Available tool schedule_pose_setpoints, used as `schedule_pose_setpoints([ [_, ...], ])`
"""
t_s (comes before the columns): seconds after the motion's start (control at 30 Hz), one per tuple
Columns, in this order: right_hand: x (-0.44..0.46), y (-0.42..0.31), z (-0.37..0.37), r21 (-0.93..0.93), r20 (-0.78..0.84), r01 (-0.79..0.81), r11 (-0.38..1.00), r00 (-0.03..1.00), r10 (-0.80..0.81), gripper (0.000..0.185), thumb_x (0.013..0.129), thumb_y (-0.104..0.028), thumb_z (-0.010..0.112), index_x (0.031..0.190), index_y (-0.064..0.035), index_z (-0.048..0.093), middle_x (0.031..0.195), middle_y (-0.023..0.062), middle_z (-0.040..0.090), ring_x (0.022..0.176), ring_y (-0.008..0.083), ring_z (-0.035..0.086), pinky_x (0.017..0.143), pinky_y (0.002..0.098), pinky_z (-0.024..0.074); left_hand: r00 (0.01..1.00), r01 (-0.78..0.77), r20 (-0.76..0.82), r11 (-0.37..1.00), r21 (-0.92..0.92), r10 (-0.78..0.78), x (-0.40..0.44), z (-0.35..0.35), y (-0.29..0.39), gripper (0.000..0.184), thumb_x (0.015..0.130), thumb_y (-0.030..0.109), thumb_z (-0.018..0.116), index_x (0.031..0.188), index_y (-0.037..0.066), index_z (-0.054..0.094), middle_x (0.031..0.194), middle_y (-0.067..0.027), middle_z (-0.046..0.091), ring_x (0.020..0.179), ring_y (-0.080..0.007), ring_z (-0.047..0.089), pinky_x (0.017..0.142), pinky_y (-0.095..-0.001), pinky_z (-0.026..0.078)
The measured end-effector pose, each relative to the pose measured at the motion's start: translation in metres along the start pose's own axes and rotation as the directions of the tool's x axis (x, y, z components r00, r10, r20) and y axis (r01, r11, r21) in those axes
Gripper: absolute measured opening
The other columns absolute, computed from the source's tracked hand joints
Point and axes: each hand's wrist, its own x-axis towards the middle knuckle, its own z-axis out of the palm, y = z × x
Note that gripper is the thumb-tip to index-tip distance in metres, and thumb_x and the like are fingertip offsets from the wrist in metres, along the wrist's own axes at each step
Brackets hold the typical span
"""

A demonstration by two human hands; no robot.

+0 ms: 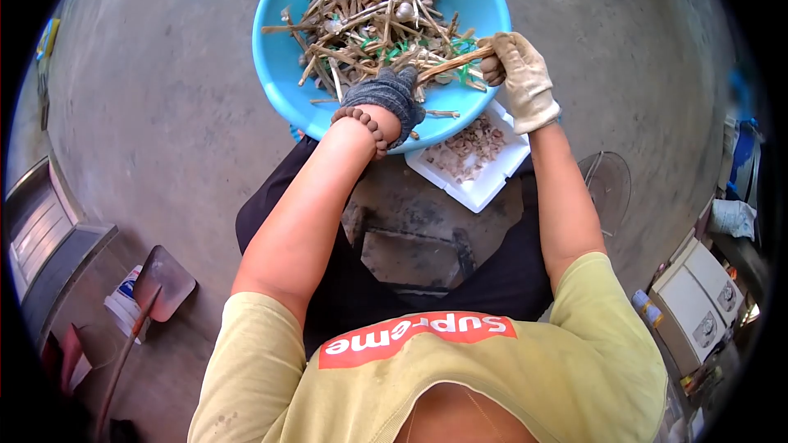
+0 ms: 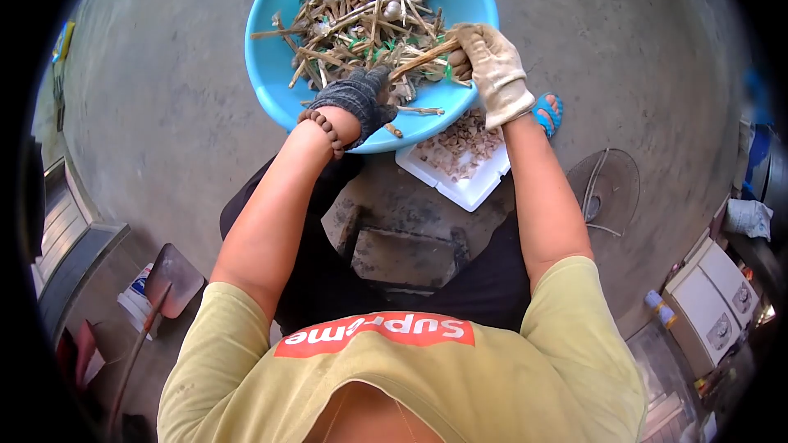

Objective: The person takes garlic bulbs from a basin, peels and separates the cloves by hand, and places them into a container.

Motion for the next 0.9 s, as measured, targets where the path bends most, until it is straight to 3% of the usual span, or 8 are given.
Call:
schedule_pose_setpoints([
  [0.1,-0.002,-0.014,-0.019,0.06,-0.017,0.066,0.996,0.998,-0.065,0.031,0.088,-0.03,0.046,0.088,-0.0006,0.056,0.059,-0.0002,0.051,0.051,0.0066,0.044,0.05,0.0189,0.0377,0.974,-0.141,-0.203,0.97,-0.197,0.1,0.001,0.003,0.004,0.07,0.065,0.035,0.069,0.121,0.005,0.04,0.112,-0.0202,0.05,0.102,-0.0323,0.05,0.086,-0.0367,0.041],
  [0.2,-0.004,-0.018,-0.032,0.141,-0.046,0.082,0.987,0.996,-0.076,0.033,0.087,-0.032,0.046,0.09,-0.001,0.056,0.063,0.001,0.054,0.054,0.0082,0.048,0.052,0.0194,0.0403,0.954,-0.202,-0.275,0.934,-0.295,0.119,0.014,0.009,0.005,0.069,0.063,0.035,0.071,0.119,0.004,0.043,0.11,-0.0197,0.052,0.099,-0.0308,0.052,0.084,-0.0352,0.043],
  [0.33,-0.009,-0.022,-0.03,0.388,-0.022,0.098,0.917,0.995,-0.098,0.044,0.082,-0.04,0.051,0.103,-0.002,0.051,0.084,0.0044,0.057,0.074,0.012,0.056,0.065,0.0248,0.046,0.906,-0.266,-0.42,0.832,-0.486,0.045,0.013,0.0,0.013,0.061,0.06,0.033,0.073,0.108,0.004,0.05,0.101,-0.0174,0.056,0.09,-0.0279,0.057,0.078,-0.0345,0.046],
  [0.47,-0.012,-0.005,-0.001,0.037,0.158,0.028,0.999,0.987,-0.034,0.063,0.071,-0.054,0.057,0.108,-0.0031,0.049,0.09,0.0076,0.056,0.083,0.0137,0.053,0.071,0.0244,0.0447,0.888,-0.325,-0.451,0.821,-0.469,0.093,0.011,0.004,0.024,0.059,0.061,0.033,0.073,0.107,0.004,0.05,0.098,-0.0173,0.057,0.089,-0.0272,0.057,0.078,-0.0343,0.046],
  [0.53,-0.013,0.003,0.009,-0.118,0.204,0.154,0.981,0.97,-0.128,0.056,0.076,-0.053,0.054,0.102,-0.004,0.055,0.092,0.0062,0.057,0.086,0.015,0.052,0.076,0.0264,0.041,0.891,-0.392,-0.42,0.76,-0.519,0.172,0.009,0.01,0.029,0.059,0.061,0.033,0.073,0.106,0.004,0.05,0.097,-0.0168,0.057,0.09,-0.0273,0.056,0.078,-0.0338,0.045],
  [0.67,-0.017,-0.005,0.012,-0.348,0.219,0.105,0.932,0.975,-0.029,0.051,0.078,-0.05,0.052,0.1,-0.0037,0.056,0.087,0.0074,0.059,0.084,0.015,0.054,0.076,0.0273,0.0411,0.932,-0.323,-0.341,0.712,-0.624,0.124,0.015,0.024,0.021,0.055,0.062,0.034,0.071,0.102,0.002,0.053,0.097,-0.0182,0.056,0.092,-0.0287,0.055,0.079,-0.035,0.043],
  [0.7,-0.018,-0.006,0.012,-0.438,0.226,0.067,0.897,0.973,0.037,0.051,0.079,-0.048,0.052,0.101,-0.0029,0.055,0.085,0.007,0.059,0.085,0.0132,0.053,0.077,0.0264,0.0409,0.945,-0.265,-0.312,0.793,-0.549,0.099,0.011,0.02,0.023,0.056,0.062,0.039,0.069,0.101,0.001,0.054,0.096,-0.0202,0.057,0.091,-0.0317,0.055,0.078,-0.0366,0.044],
  [0.9,-0.018,0.004,0.019,-0.332,0.231,0.032,0.943,0.972,0.048,0.056,0.076,-0.055,0.051,0.094,-0.0016,0.055,0.079,0.0046,0.057,0.075,0.0123,0.049,0.07,0.0254,0.0404,0.95,-0.227,-0.3,0.845,-0.484,0.084,-0.001,0.013,0.032,0.05,0.064,0.039,0.063,0.098,0.003,0.056,0.091,-0.0208,0.058,0.087,-0.0347,0.056,0.076,-0.0382,0.045],
])
